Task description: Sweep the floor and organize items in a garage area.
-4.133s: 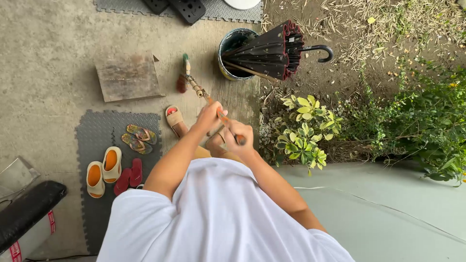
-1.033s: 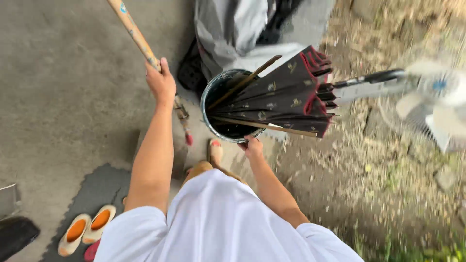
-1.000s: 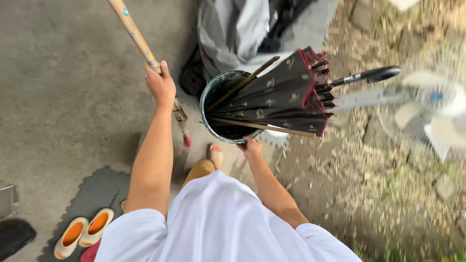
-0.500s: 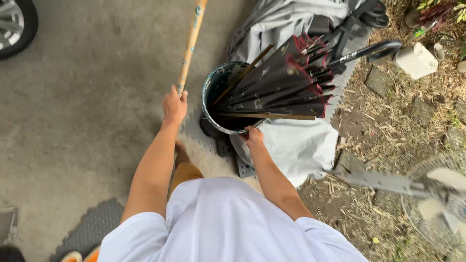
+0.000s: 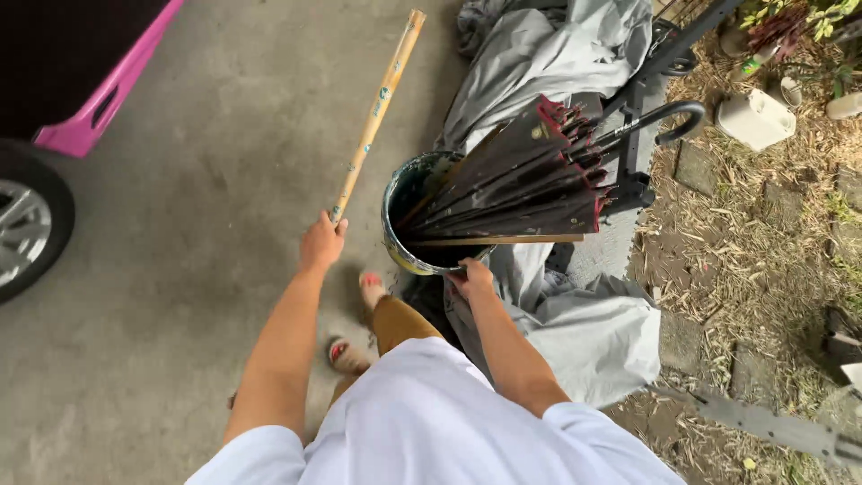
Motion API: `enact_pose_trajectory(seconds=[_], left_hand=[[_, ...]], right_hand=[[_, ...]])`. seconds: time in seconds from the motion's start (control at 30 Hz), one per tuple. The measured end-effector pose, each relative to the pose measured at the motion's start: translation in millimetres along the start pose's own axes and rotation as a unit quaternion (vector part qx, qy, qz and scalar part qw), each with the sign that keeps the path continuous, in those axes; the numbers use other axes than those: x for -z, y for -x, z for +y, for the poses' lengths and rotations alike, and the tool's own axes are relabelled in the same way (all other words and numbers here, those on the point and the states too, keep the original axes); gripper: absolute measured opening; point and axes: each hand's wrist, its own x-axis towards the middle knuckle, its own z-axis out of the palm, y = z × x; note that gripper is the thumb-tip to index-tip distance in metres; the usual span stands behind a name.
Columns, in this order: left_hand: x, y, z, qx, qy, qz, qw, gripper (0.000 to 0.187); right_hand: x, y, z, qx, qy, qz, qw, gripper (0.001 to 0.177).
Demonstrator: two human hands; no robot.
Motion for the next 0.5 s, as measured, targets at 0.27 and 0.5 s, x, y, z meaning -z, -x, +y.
enact_pose_trajectory(seconds=[0.27,0.5], left_hand=[[43,-245,10,-0.012,-0.042,0.009,0.999,0.046],[74,-407,56,-0.011,-0.021,-0.042,0.999,0.043]], right_hand=[[-154,-149,-76,0.039,0.042,0.011,0.998,0.017],[-306,-162,-184,0.037,0.029,0.014,0.999,0.016]])
